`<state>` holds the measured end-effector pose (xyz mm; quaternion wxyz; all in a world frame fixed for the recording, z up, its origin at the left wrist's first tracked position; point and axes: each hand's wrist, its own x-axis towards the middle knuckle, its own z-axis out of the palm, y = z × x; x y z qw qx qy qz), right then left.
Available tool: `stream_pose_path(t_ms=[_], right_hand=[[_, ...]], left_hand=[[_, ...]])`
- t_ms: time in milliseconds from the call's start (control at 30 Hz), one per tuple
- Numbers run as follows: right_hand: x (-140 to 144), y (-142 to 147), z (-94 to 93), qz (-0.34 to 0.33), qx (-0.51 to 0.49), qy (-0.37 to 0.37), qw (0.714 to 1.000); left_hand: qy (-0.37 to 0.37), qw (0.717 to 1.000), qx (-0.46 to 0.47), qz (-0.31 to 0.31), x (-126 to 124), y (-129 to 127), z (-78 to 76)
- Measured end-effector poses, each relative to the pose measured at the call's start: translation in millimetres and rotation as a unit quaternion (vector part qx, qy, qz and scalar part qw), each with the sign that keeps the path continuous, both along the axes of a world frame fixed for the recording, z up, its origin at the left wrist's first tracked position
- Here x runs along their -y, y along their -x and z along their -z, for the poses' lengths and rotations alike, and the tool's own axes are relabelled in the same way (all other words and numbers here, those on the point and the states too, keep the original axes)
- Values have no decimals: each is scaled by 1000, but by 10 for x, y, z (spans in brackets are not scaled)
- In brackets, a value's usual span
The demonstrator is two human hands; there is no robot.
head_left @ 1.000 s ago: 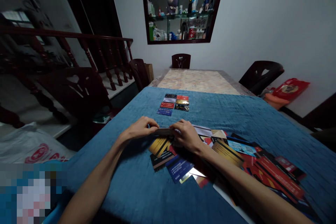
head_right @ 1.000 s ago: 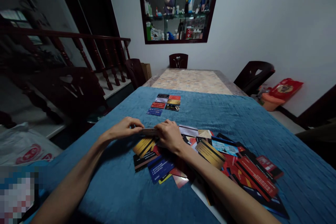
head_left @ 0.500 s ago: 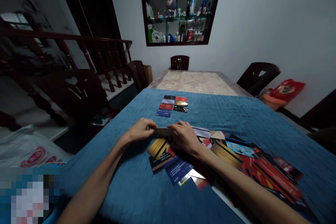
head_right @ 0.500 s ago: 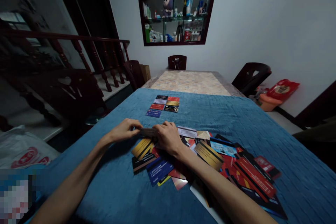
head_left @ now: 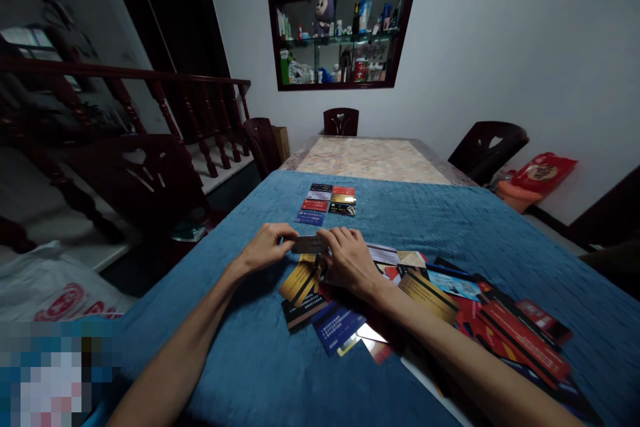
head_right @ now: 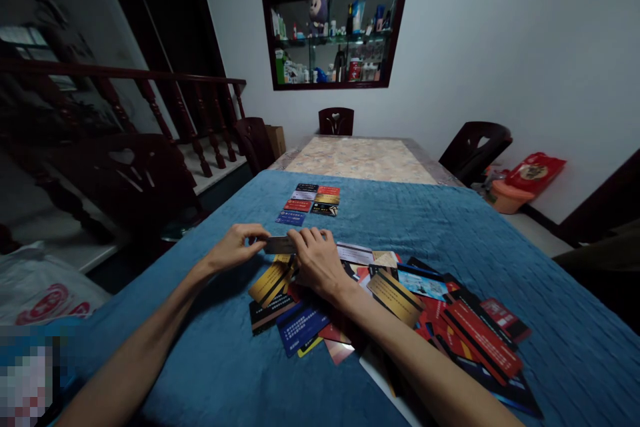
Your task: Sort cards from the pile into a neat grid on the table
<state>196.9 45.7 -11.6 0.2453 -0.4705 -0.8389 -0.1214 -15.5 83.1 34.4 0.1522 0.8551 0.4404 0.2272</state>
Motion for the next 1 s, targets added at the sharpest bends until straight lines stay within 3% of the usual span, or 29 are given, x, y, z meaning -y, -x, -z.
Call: stream_pose_path(t_ms=[600, 800, 1000], right_hand=[[-35, -84, -46, 25, 16, -71, 997], [-70, -124, -77, 41, 17, -80, 996], [-125, -198, -168, 45, 20, -71, 996]], left_hand=[[20, 998, 50, 12, -110, -103, 43], [-22, 997, 69, 25, -171, -151, 90], [-123, 989, 34, 77, -222, -169, 182]])
